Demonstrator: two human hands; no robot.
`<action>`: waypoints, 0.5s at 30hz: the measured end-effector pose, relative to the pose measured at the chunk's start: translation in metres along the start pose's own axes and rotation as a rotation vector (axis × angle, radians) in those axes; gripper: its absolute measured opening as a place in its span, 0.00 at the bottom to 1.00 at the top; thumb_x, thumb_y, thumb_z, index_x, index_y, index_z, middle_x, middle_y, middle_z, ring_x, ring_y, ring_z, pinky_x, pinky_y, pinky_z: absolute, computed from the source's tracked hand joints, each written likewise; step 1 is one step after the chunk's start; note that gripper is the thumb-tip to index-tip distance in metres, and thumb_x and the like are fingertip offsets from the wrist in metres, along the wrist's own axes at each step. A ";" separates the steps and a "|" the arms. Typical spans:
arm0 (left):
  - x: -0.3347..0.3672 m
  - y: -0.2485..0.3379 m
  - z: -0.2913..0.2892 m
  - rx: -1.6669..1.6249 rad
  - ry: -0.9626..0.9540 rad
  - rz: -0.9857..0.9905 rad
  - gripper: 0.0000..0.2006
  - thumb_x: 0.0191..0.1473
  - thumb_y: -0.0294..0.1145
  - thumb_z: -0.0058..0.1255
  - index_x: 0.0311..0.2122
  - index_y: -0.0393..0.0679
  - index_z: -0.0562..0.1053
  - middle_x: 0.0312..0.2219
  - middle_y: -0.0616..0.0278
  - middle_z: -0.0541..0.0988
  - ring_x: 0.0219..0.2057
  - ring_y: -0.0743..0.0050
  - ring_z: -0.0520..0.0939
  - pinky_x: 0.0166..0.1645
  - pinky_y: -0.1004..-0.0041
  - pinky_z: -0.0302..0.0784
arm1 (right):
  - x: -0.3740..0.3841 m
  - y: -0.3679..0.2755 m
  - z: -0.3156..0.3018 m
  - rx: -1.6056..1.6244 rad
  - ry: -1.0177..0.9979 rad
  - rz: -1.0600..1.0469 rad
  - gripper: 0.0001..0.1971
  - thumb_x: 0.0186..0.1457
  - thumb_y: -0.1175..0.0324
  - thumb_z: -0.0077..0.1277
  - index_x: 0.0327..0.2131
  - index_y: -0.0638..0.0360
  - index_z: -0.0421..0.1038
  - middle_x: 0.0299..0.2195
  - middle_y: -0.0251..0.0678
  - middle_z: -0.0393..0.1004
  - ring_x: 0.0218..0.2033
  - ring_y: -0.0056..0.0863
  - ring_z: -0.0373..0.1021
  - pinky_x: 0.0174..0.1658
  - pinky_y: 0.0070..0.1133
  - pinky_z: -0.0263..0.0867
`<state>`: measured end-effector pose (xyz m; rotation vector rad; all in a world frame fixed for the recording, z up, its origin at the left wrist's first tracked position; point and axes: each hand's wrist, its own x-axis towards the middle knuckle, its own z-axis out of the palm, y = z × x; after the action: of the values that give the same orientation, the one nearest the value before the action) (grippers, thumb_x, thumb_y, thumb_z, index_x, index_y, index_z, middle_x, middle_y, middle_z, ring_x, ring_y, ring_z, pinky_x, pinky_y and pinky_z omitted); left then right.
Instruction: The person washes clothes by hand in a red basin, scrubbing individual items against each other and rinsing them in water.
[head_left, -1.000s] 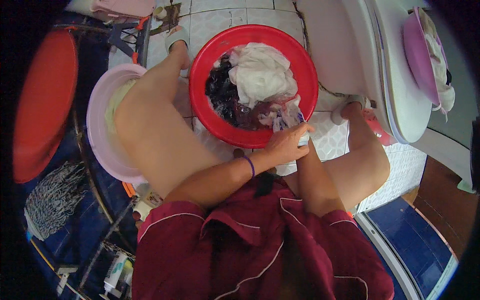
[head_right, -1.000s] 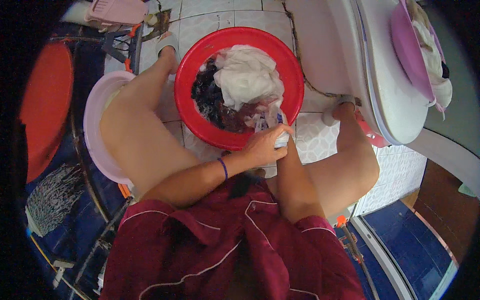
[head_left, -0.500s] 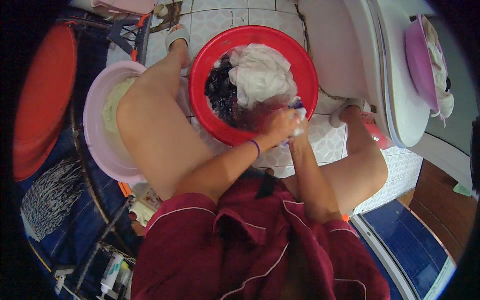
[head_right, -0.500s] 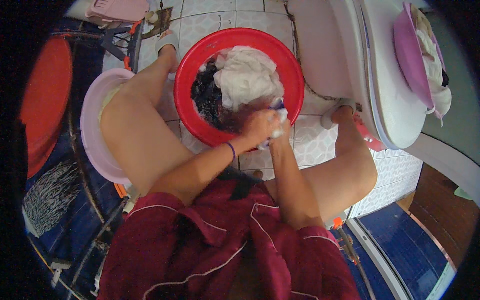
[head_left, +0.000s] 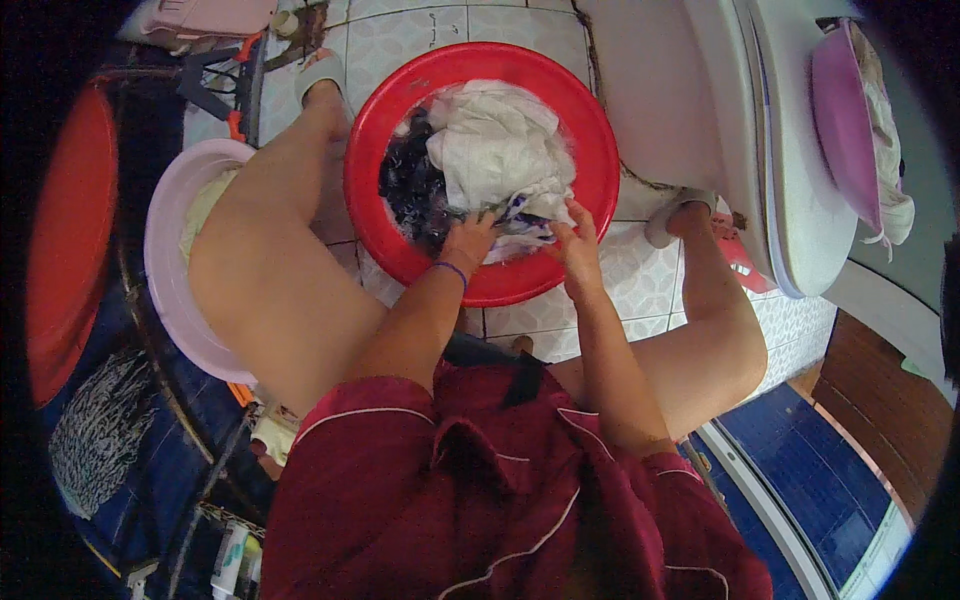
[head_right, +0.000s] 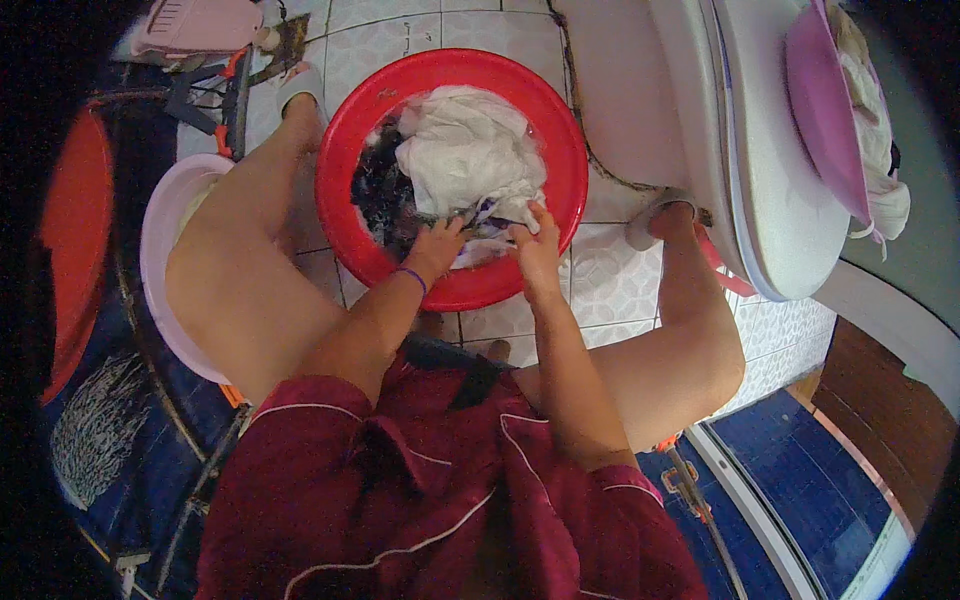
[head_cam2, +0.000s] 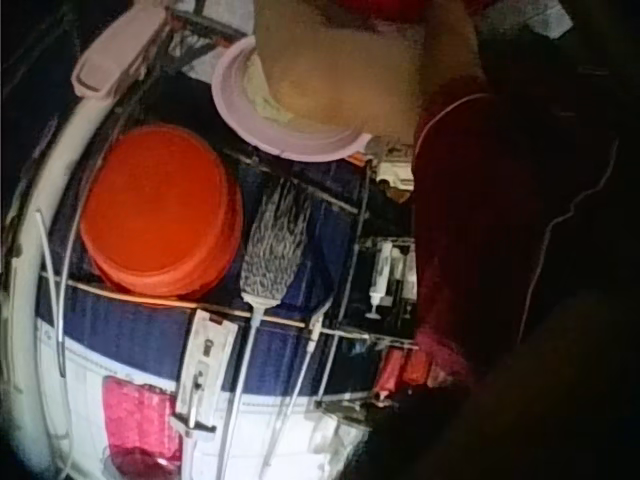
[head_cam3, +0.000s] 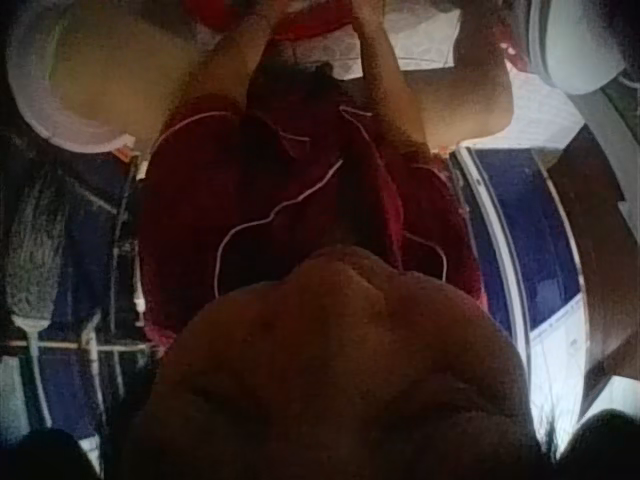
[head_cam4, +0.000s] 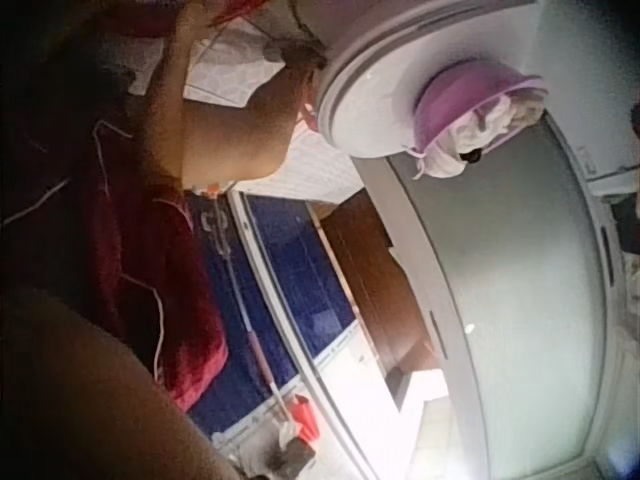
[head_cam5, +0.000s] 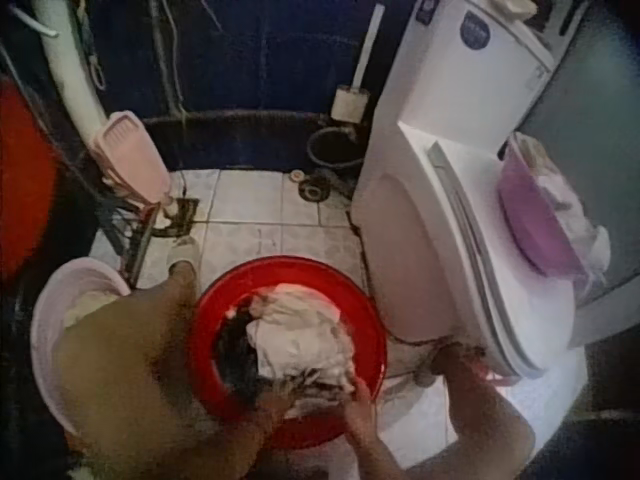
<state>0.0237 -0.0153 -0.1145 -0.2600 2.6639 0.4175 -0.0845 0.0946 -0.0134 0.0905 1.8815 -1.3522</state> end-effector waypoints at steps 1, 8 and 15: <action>0.002 -0.003 -0.002 0.019 -0.075 -0.040 0.14 0.42 0.31 0.38 0.39 0.53 0.65 0.40 0.63 0.60 0.41 0.64 0.65 0.36 0.66 0.68 | 0.000 0.002 0.003 0.032 -0.015 0.050 0.25 0.43 0.66 0.41 0.47 0.52 0.48 0.46 0.36 0.51 0.41 0.28 0.56 0.35 0.28 0.60; 0.002 0.013 -0.050 -0.715 0.134 -0.387 0.14 0.38 0.30 0.42 0.36 0.45 0.66 0.35 0.51 0.66 0.37 0.52 0.67 0.40 0.63 0.63 | -0.009 0.010 0.023 0.149 -0.054 0.482 0.31 0.42 0.46 0.39 0.47 0.52 0.49 0.48 0.37 0.50 0.43 0.35 0.58 0.35 0.32 0.60; -0.036 0.097 -0.117 -1.038 0.449 0.205 0.16 0.36 0.34 0.45 0.35 0.47 0.61 0.27 0.49 0.70 0.30 0.50 0.70 0.32 0.62 0.65 | 0.013 0.033 -0.010 0.868 -0.544 0.220 0.19 0.45 0.50 0.36 0.33 0.54 0.64 0.29 0.34 0.68 0.30 0.28 0.65 0.34 0.27 0.61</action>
<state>-0.0133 0.0409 0.0263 -0.4085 2.6146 1.9898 -0.0830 0.1118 -0.0453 0.3179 0.7353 -1.7254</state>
